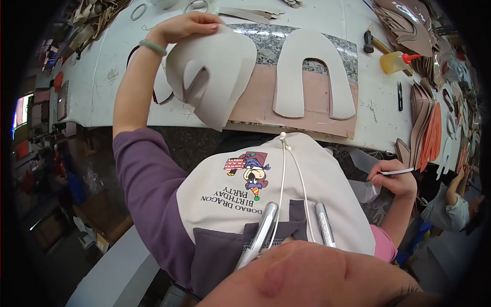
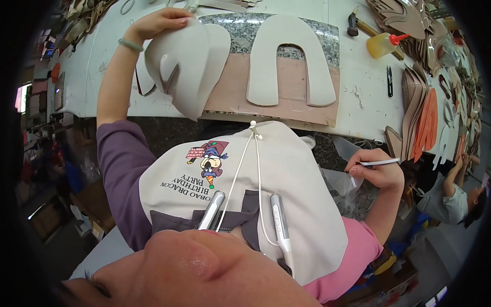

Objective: Applying adhesive and assembling leather or synthetic material components for manufacturing.

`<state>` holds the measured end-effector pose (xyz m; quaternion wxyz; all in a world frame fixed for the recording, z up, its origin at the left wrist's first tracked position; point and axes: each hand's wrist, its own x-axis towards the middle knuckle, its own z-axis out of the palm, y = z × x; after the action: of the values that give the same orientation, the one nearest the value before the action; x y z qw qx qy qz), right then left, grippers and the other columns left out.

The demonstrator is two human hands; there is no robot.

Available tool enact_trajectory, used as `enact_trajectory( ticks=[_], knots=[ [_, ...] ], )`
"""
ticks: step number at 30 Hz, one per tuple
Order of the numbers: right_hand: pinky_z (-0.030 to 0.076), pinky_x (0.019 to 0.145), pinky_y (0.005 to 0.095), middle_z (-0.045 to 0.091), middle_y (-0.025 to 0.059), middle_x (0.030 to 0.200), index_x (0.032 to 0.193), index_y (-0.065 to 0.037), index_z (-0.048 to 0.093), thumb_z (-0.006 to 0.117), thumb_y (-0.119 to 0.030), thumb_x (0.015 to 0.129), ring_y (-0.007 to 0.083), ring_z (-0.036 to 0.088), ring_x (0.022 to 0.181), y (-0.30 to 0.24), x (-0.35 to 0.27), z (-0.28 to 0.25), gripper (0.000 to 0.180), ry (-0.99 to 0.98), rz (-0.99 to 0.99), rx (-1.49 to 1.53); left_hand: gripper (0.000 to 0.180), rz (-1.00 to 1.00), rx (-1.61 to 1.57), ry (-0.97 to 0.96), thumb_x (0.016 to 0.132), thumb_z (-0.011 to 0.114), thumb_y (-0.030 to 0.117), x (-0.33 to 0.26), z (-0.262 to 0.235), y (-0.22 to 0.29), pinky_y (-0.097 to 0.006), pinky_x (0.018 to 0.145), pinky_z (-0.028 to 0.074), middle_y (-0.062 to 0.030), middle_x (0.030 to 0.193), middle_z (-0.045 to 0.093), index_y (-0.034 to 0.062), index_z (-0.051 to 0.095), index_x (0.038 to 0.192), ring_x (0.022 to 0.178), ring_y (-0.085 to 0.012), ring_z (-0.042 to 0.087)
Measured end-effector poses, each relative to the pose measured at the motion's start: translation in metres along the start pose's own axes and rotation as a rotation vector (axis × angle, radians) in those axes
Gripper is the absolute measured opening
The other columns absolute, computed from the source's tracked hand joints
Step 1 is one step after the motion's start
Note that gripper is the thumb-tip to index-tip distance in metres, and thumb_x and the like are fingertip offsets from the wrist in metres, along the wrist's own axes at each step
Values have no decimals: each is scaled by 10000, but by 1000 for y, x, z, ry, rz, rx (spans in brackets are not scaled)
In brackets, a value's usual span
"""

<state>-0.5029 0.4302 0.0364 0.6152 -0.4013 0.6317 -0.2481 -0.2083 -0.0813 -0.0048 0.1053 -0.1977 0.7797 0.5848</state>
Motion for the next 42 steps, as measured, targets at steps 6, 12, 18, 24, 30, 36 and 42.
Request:
enact_trajectory(
  ticks=[6, 12, 18, 24, 30, 36, 42],
  knots=[
    [406, 566, 224, 637, 50, 706, 803, 14, 667, 640, 2, 739, 118, 512, 594, 0, 9, 1, 70, 21, 10, 37, 179, 43, 198, -114, 807, 617, 211, -120, 11, 80, -194, 500, 305, 13, 678, 536, 32, 612, 808, 574, -72, 420],
    [418, 589, 219, 647, 35, 721, 817, 0, 667, 641, -28, 780, 116, 531, 615, 11, 33, -7, 53, -11, -65, -24, 410, 334, -326, 401, 954, 473, 162, -96, 6, 97, -205, 762, 497, -104, 1160, 631, -5, 488, 1329, 874, -136, 627],
    [423, 595, 222, 649, 30, 730, 843, -3, 668, 642, -40, 804, 116, 537, 624, 9, 40, 2, 60, -19, -148, -78, 357, 155, -398, 147, 942, 578, 230, 136, 95, 46, -211, 643, 490, -76, 982, 658, -39, 597, 1175, 806, -111, 609],
    [428, 600, 225, 652, 34, 737, 867, 1, 666, 648, -36, 808, 116, 543, 636, 6, 17, 13, 72, 33, -197, -49, 290, 78, -326, 428, 941, 585, 210, 176, 118, 42, -200, 558, 498, -66, 903, 662, -15, 627, 1119, 692, -97, 594],
    [434, 621, 226, 655, 32, 751, 909, -8, 665, 655, -50, 815, 117, 556, 666, -5, 26, 16, 103, 13, -230, -56, 264, 163, -446, 397, 942, 573, 194, 144, 122, 75, -196, 527, 491, -75, 863, 667, -24, 641, 1076, 660, -96, 599],
    [431, 589, 223, 657, 49, 743, 896, 17, 667, 669, -27, 788, 120, 544, 620, -13, 38, 10, 116, 58, -254, -7, 251, 198, -512, 285, 937, 568, 202, 133, 146, 105, -213, 475, 451, -68, 806, 663, -16, 653, 1028, 605, -92, 566],
    [438, 598, 226, 660, 50, 753, 882, 26, 680, 686, -51, 782, 127, 551, 627, -8, 20, 17, 126, 11, -203, -86, 260, 241, -284, 321, 929, 560, 235, 122, 155, 109, -262, 467, 433, -59, 758, 655, 2, 663, 985, 583, -115, 538]
  ],
)
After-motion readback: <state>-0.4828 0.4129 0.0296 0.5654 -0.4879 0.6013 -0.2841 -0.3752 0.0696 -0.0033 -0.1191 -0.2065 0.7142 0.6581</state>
